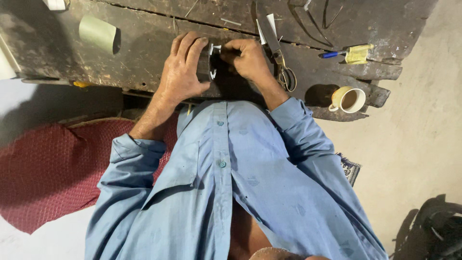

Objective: The person assembles small cylindrical components by wrapping white paper around a dark cylindrical core, folding and taping the paper, and trimming excess with scissors. The person repeats this process for multiple units, placing finished pieces on the workbench.

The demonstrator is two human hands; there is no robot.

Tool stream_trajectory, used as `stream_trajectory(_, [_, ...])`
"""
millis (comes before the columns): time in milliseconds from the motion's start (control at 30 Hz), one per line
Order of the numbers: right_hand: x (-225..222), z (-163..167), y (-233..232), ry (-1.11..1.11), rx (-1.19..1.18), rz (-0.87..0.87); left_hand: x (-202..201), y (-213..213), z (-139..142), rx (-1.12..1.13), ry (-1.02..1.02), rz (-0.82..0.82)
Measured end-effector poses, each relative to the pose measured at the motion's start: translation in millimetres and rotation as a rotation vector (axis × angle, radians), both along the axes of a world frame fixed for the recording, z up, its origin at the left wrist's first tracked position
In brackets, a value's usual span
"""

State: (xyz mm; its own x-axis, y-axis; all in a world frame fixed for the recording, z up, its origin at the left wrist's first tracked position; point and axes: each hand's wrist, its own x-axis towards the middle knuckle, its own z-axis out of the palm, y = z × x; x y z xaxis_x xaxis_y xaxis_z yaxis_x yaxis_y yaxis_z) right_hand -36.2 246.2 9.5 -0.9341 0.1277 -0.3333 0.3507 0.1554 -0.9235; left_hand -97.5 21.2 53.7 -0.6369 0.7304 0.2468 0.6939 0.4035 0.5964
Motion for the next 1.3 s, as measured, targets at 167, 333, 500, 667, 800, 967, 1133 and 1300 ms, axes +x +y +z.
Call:
stream_trajectory(167, [-6.3, 5.8, 3.8, -0.145, -0.050, 0.009, -0.3, -4.7, -9.2, 0.005, -0.022, 0.018])
stream_trajectory(333, [-12.5, 7.0, 5.1, -0.021, -0.035, 0.056, -3.2, -6.9, -15.5, 0.033, -0.011, 0.008])
stream_trajectory(500, [-21.6, 12.2, 9.1, 0.368, 0.344, 0.256, -3.5, -7.0, -11.4, 0.046, -0.030, -0.010])
stream_trajectory(667, [-21.6, 17.2, 6.5, 0.390, 0.445, 0.281, -2.9, -4.4, -4.5, 0.066, -0.012, -0.017])
stream_trajectory(800, [-13.5, 12.0, 0.1, 0.404, 0.303, 0.146, -1.2, -1.6, -2.6, 0.054, 0.007, -0.017])
stream_trajectory(967, [-1.8, 1.5, -7.2, 0.460, 0.332, 0.040, 3.1, 5.7, 1.6, 0.020, 0.036, -0.006])
stream_trajectory(1133, [6.4, -1.7, -12.6, 0.295, 0.221, -0.053, 15.6, 19.0, 3.3, -0.015, 0.053, 0.042])
stream_trajectory(1300, [0.9, 2.4, -20.3, 0.279, 0.355, -0.091, 13.7, -6.1, -11.5, 0.380, -0.193, 0.151])
